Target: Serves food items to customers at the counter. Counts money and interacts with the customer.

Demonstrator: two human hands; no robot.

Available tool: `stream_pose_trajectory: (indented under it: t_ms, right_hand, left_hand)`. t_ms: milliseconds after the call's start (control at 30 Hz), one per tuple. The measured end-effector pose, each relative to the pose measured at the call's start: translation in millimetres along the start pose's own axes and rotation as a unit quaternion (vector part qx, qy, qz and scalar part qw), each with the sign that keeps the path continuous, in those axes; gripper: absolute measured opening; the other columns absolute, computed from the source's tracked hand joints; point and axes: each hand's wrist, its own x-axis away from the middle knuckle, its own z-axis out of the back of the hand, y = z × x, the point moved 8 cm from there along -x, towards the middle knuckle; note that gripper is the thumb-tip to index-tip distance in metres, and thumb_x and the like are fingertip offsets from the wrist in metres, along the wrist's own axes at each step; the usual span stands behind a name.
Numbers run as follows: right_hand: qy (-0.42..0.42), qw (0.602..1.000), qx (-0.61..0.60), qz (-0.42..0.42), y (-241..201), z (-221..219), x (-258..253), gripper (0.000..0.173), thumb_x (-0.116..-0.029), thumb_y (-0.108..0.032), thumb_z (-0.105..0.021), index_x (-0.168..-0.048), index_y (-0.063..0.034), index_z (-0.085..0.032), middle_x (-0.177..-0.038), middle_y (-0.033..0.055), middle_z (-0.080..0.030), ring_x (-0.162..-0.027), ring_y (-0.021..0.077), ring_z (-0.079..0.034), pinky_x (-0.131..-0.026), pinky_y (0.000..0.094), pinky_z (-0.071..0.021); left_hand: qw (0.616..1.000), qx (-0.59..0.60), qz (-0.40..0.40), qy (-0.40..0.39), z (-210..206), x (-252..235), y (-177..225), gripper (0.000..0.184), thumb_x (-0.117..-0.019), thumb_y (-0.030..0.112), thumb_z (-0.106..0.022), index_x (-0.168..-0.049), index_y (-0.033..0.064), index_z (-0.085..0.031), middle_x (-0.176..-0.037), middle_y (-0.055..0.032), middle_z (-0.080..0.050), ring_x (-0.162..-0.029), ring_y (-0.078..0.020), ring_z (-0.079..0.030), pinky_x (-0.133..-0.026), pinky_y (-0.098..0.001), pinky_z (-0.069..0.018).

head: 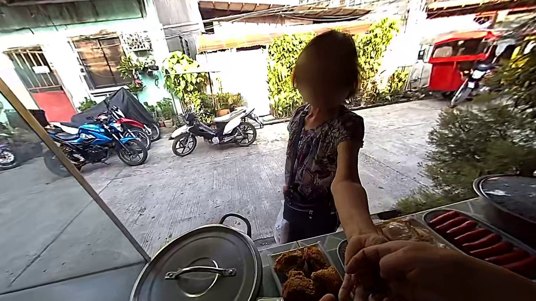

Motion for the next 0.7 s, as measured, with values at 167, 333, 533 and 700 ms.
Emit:
stream_pose_trajectory:
  t_ms: [167,333,533,700]
  right_hand:
    - [0.235,0.882,0.388,0.130,-36,21,6,0.024,-0.1004,-0.006,-0.054,-0.117,-0.0028,-0.071,-0.106,0.0100,-0.072,-0.096,0.0170,-0.069,-0.090,0.0370,-0.0553]
    - [0.279,0.726,0.549,0.308,-28,-11,4,0.043,-0.0833,0.003,-0.066,-0.127,0.0047,-0.069,-0.101,0.0204,-0.076,-0.093,0.0348,-0.075,-0.087,0.0483,-0.0597]
    - [0.195,0.875,0.429,0.114,-26,10,-5,0.079,-0.0900,0.006,-0.065,-0.160,-0.0011,-0.029,-0.121,0.0212,-0.068,-0.108,0.0287,-0.070,-0.101,0.0398,-0.0543]
    - [0.195,0.907,0.356,0.115,-30,15,-3,0.076,-0.0920,0.004,-0.065,-0.160,-0.0028,-0.030,-0.125,0.0176,-0.067,-0.109,0.0240,-0.071,-0.101,0.0376,-0.0549]
  left_hand:
    - [0.963,-0.258,-0.070,0.036,-41,-38,15,0.043,-0.0895,-0.015,-0.038,-0.129,-0.0022,-0.047,-0.098,-0.0055,-0.059,-0.079,-0.0119,-0.063,-0.076,-0.0292,-0.0569]
    - [0.660,-0.748,-0.076,-0.004,-64,-81,18,0.039,-0.0935,-0.004,-0.055,-0.132,-0.0066,-0.051,-0.129,-0.0226,-0.057,-0.121,-0.0285,-0.058,-0.104,-0.0401,-0.0477]
    - [0.518,-0.851,-0.088,0.032,-48,-86,-6,0.062,-0.0992,0.025,-0.066,-0.151,-0.0011,-0.045,-0.130,-0.0258,-0.060,-0.120,-0.0373,-0.061,-0.104,-0.0461,-0.0492]
    - [0.484,-0.860,-0.158,0.026,-56,-84,-7,0.045,-0.1043,0.022,-0.056,-0.141,-0.0030,-0.056,-0.113,-0.0248,-0.071,-0.106,-0.0387,-0.071,-0.096,-0.0509,-0.0541]
